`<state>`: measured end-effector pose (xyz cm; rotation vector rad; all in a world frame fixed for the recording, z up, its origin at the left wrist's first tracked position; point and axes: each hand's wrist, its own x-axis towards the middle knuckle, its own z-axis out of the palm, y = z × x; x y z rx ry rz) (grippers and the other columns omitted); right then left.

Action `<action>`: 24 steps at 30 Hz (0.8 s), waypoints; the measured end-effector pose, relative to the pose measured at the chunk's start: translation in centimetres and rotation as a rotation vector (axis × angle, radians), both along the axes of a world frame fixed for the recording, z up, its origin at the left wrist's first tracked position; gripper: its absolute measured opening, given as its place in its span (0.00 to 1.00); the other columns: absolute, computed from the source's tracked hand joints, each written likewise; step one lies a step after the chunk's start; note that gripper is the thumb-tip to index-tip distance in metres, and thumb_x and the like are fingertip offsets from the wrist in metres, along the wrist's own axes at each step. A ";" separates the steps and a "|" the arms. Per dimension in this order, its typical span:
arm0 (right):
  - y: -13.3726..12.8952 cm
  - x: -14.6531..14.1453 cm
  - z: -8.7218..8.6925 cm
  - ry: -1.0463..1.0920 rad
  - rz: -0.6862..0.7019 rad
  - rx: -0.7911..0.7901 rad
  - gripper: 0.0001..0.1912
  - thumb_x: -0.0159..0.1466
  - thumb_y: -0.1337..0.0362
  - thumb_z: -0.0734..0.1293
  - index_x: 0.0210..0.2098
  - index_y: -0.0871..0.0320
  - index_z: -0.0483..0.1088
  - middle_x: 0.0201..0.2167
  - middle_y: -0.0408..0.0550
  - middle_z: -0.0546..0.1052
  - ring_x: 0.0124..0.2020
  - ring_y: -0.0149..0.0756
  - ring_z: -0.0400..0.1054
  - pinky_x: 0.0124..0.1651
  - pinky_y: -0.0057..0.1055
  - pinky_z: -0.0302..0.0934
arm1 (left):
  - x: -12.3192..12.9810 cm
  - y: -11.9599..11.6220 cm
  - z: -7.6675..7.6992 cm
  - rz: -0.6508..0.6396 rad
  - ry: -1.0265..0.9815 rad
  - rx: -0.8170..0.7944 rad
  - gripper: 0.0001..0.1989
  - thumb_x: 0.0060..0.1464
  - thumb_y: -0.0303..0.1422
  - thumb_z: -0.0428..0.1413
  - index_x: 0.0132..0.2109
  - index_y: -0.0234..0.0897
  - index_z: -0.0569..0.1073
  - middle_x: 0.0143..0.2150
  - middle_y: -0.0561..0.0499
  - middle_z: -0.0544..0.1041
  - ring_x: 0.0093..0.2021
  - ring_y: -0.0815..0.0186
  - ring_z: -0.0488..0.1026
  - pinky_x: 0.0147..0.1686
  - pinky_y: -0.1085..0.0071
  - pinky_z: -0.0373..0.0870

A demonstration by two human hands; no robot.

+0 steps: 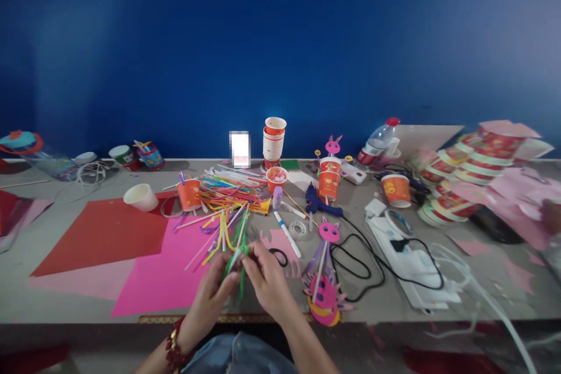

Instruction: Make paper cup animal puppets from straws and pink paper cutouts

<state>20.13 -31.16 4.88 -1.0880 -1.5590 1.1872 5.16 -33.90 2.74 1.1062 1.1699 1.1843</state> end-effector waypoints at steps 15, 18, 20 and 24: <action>-0.9 0.0 -0.5 -0.116 -0.138 0.069 0.13 0.61 0.64 0.61 0.21 0.54 0.56 0.18 0.37 0.59 0.23 0.30 0.54 0.26 0.27 0.48 | -2.9 -0.1 1.9 -0.319 -0.500 -0.466 0.24 0.56 0.52 0.57 0.27 0.39 0.59 0.15 0.66 0.48 0.14 0.78 0.38 0.12 0.82 0.41; -0.7 2.1 -0.2 -0.013 -0.253 0.061 0.14 0.62 0.62 0.60 0.21 0.54 0.57 0.18 0.37 0.58 0.21 0.30 0.52 0.24 0.27 0.47 | -6.1 0.3 2.1 -0.290 -0.502 -0.494 0.25 0.55 0.52 0.57 0.26 0.40 0.57 0.14 0.66 0.46 0.13 0.78 0.36 0.10 0.81 0.39; -0.6 3.4 0.3 0.047 -0.361 0.014 0.15 0.65 0.61 0.60 0.22 0.54 0.59 0.18 0.37 0.60 0.20 0.30 0.53 0.24 0.27 0.49 | -7.6 0.5 2.3 -0.157 -0.489 -0.384 0.25 0.55 0.51 0.57 0.26 0.40 0.57 0.15 0.66 0.46 0.14 0.78 0.36 0.11 0.81 0.40; -0.7 2.4 1.4 0.089 -0.191 -0.002 0.12 0.67 0.57 0.63 0.31 0.57 0.71 0.25 0.43 0.68 0.25 0.32 0.59 0.28 0.28 0.54 | -5.9 0.2 2.7 -0.008 -0.179 -0.141 0.18 0.60 0.48 0.55 0.33 0.36 0.68 0.21 0.60 0.61 0.18 0.76 0.53 0.17 0.81 0.51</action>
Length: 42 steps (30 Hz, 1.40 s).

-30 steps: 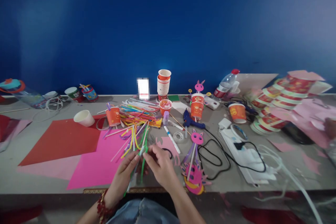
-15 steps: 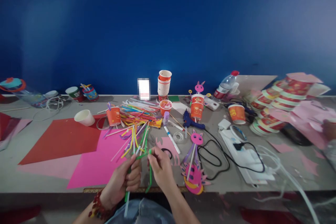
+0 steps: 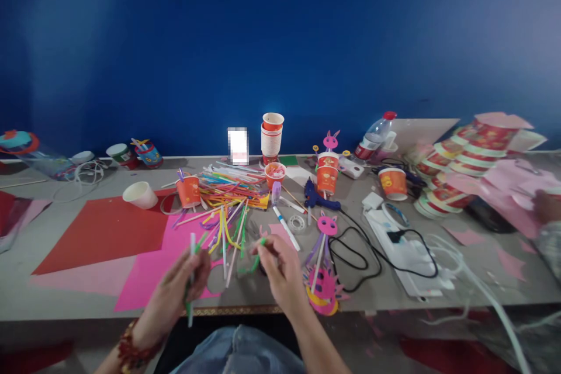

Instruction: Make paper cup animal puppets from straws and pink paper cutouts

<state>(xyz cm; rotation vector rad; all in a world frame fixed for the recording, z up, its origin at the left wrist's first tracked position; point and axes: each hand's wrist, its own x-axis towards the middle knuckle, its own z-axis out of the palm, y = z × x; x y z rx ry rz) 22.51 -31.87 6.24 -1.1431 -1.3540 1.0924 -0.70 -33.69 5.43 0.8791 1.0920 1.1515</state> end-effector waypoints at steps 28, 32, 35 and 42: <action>-4.3 9.6 -2.1 -0.258 -0.565 0.098 0.11 0.61 0.56 0.72 0.39 0.56 0.74 0.34 0.50 0.76 0.33 0.39 0.71 0.36 0.32 0.65 | 0.2 -2.2 -1.2 -0.290 0.976 0.719 0.11 0.63 0.32 0.51 0.51 0.42 0.72 0.42 0.45 0.81 0.40 0.59 0.79 0.38 0.70 0.75; -7.4 12.8 -4.5 -0.810 -0.543 0.331 0.10 0.67 0.57 0.65 0.37 0.56 0.74 0.35 0.51 0.76 0.35 0.40 0.72 0.40 0.34 0.65 | 0.0 -2.5 -3.1 -0.187 0.980 0.581 0.13 0.64 0.34 0.50 0.54 0.41 0.71 0.47 0.44 0.80 0.46 0.58 0.78 0.44 0.68 0.76; -8.2 12.9 -6.2 -1.026 -0.436 0.402 0.12 0.71 0.59 0.59 0.39 0.57 0.72 0.37 0.52 0.76 0.37 0.41 0.73 0.40 0.34 0.66 | 0.5 -2.3 -3.0 -0.279 0.940 0.571 0.13 0.64 0.33 0.49 0.54 0.40 0.71 0.47 0.44 0.80 0.46 0.59 0.78 0.44 0.69 0.76; -7.6 13.0 -5.4 -1.354 -0.082 0.460 0.18 0.62 0.77 0.56 0.40 0.55 0.74 0.38 0.49 0.80 0.36 0.41 0.74 0.37 0.34 0.68 | 1.0 -2.1 -1.6 -0.414 0.903 0.726 0.12 0.63 0.30 0.49 0.51 0.42 0.71 0.45 0.45 0.80 0.44 0.60 0.78 0.43 0.69 0.75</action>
